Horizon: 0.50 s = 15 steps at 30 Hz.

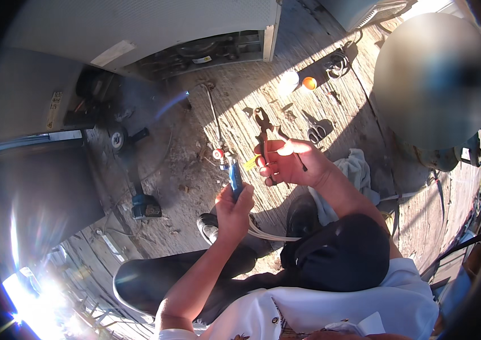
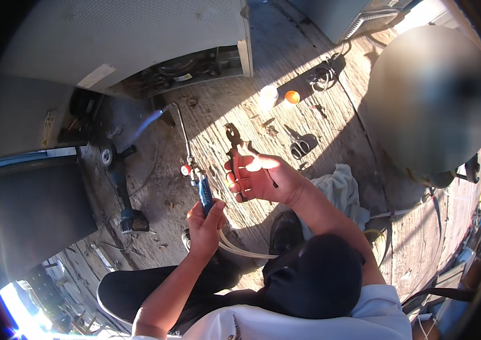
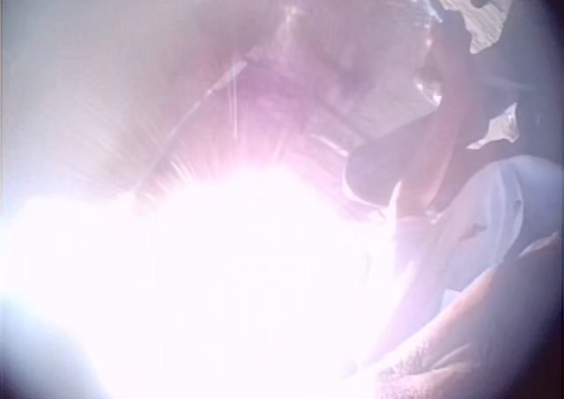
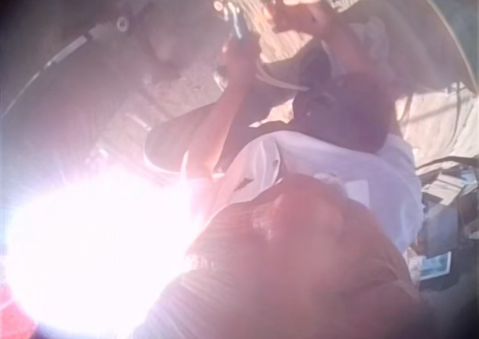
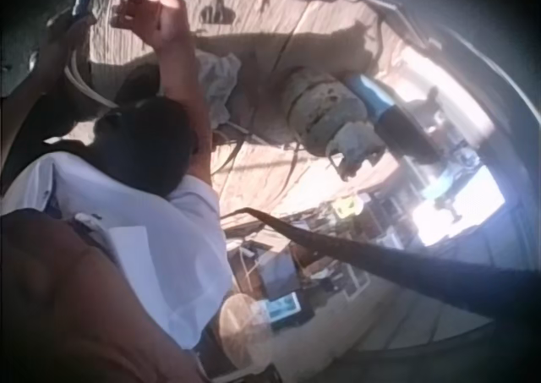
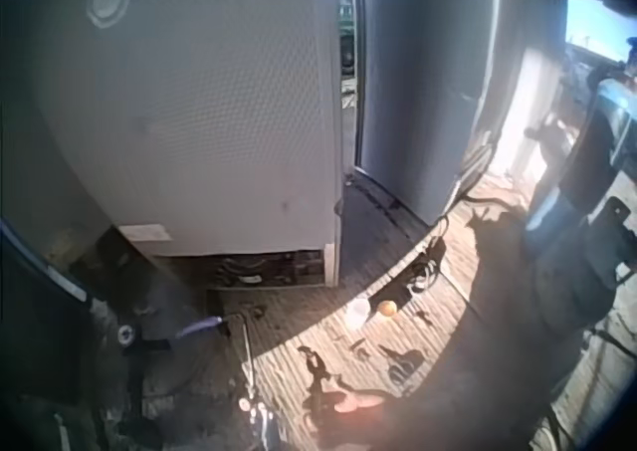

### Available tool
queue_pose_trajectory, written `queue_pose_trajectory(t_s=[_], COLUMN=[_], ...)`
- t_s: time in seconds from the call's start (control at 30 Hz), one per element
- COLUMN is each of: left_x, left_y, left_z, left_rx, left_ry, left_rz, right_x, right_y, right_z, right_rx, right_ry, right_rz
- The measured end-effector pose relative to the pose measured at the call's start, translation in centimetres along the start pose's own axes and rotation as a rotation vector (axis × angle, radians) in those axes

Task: The person applies flux to a pipe, then uses a blowtorch to heat and solder a joint on an appliance. They repeatedly apply heat and solder to the connection point while seated on the floor.

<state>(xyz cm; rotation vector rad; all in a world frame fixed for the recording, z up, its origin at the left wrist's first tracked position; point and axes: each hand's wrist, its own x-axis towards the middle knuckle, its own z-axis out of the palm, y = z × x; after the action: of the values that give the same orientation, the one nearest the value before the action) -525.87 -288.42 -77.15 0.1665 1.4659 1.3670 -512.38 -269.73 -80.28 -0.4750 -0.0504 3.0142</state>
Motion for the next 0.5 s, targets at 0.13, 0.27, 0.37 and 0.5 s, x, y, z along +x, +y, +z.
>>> queue_pose_trajectory(t_s=[0.13, 0.27, 0.37, 0.5], left_x=[-0.3, -0.3, -0.6, -0.7], left_y=[0.1, 0.2, 0.2, 0.0], left_z=[0.4, 0.5, 0.3, 0.2], left_rx=[0.032, 0.034, 0.023, 0.031], left_ry=[0.017, 0.0, 0.001, 0.006], left_rz=[-0.01, 0.003, 0.003, 0.0], right_x=[-0.1, 0.9, 0.9, 1.0], right_y=[-0.3, -0.1, -1.2, -1.5], right_z=[0.1, -5.0, -6.3, -8.0], right_rx=[-0.537, -2.062, -2.324, -2.331], right_ry=[0.431, 1.077, 1.318, 1.35], right_rz=[-0.079, -0.299, 0.012, 0.118])
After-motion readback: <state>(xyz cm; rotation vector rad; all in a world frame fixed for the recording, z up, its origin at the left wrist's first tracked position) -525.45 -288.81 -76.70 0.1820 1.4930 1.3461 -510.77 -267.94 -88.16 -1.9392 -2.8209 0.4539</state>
